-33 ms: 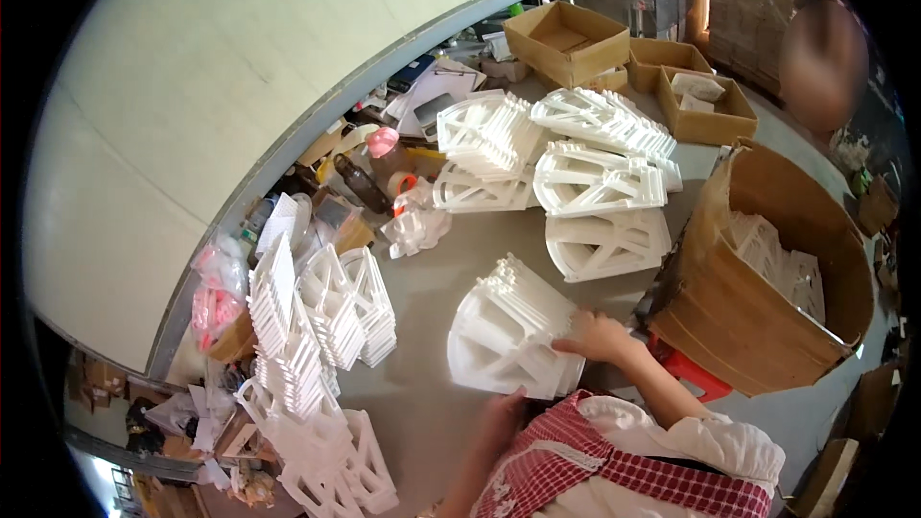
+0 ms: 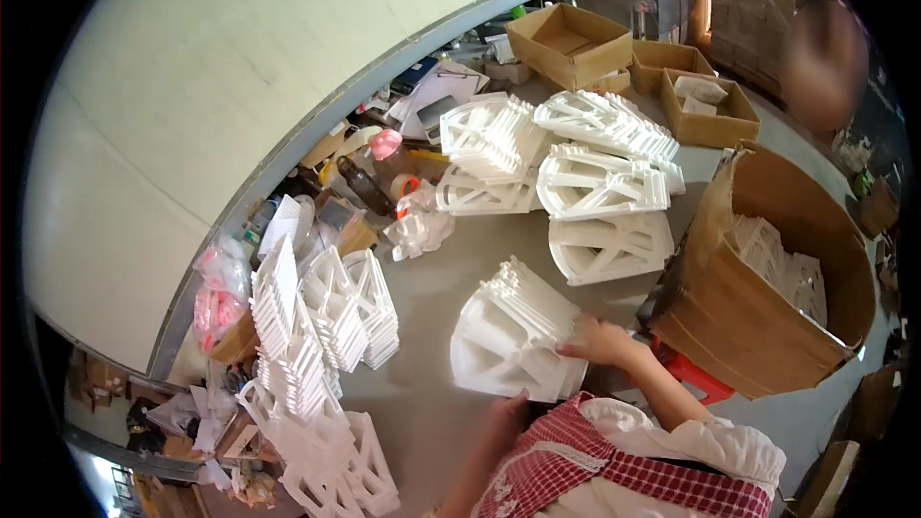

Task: The person sorts white plastic parts by hand, picking them up from a pile and placing them into separate stacks on a table.

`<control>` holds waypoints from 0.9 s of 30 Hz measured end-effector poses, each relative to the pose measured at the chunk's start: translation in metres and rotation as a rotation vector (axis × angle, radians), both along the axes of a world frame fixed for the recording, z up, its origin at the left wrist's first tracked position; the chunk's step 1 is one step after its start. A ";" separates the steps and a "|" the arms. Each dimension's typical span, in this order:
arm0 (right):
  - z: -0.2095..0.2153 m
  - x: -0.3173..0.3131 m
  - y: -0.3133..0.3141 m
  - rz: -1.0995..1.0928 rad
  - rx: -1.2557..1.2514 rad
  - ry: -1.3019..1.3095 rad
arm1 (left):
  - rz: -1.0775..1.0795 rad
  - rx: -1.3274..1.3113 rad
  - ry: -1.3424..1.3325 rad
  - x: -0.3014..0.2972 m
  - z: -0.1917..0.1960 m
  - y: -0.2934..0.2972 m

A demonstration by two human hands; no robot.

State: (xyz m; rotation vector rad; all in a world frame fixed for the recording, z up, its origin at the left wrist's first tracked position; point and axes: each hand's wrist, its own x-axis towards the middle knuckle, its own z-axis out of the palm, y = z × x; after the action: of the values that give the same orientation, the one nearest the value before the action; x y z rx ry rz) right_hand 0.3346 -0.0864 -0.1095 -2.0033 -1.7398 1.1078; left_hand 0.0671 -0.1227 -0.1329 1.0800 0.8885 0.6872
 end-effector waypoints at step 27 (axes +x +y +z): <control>-0.096 -0.120 0.276 -0.476 0.219 0.640 | 0.700 0.099 -0.089 -0.056 -0.052 0.341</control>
State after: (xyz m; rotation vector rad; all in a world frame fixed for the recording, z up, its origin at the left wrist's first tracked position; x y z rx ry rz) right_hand 0.2141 0.1900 -0.2054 -1.5638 -0.9525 1.1514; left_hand 0.0106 0.2183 -0.1845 0.8038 1.1725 1.3580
